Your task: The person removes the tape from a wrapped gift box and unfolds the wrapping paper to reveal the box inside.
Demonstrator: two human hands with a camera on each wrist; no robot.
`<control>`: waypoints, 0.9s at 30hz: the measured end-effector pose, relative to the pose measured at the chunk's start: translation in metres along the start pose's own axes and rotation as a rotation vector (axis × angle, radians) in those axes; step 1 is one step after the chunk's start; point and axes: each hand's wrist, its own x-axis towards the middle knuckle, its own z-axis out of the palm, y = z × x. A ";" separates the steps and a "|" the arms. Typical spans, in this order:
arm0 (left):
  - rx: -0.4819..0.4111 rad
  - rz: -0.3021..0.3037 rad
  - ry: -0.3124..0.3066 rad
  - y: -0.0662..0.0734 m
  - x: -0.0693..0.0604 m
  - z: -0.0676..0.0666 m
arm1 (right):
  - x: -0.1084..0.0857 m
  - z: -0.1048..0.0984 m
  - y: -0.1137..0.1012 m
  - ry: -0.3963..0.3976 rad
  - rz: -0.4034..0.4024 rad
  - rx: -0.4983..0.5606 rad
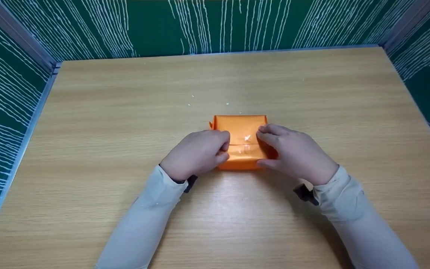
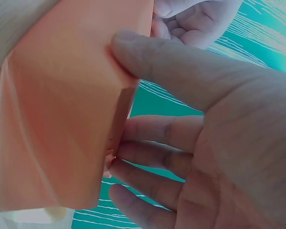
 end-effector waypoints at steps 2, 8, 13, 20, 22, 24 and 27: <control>-0.004 0.000 -0.003 0.000 -0.001 -0.001 | 0.000 0.000 0.000 -0.005 0.002 0.000; -0.007 0.010 0.001 -0.001 -0.003 -0.003 | -0.001 0.000 0.001 0.012 -0.013 0.008; -0.008 0.024 -0.006 -0.002 -0.005 -0.004 | -0.002 -0.001 0.001 0.026 -0.027 0.016; -0.010 0.033 -0.012 -0.001 -0.005 -0.005 | -0.002 -0.001 0.001 0.032 -0.035 0.013; -0.006 0.035 -0.009 -0.001 -0.005 -0.004 | -0.002 -0.001 0.001 0.029 -0.032 0.013; -0.001 0.032 -0.006 -0.002 -0.004 -0.003 | -0.002 -0.001 0.001 0.023 -0.027 0.014; 0.007 0.025 -0.006 -0.002 -0.003 -0.002 | -0.001 -0.001 0.001 0.014 -0.020 0.012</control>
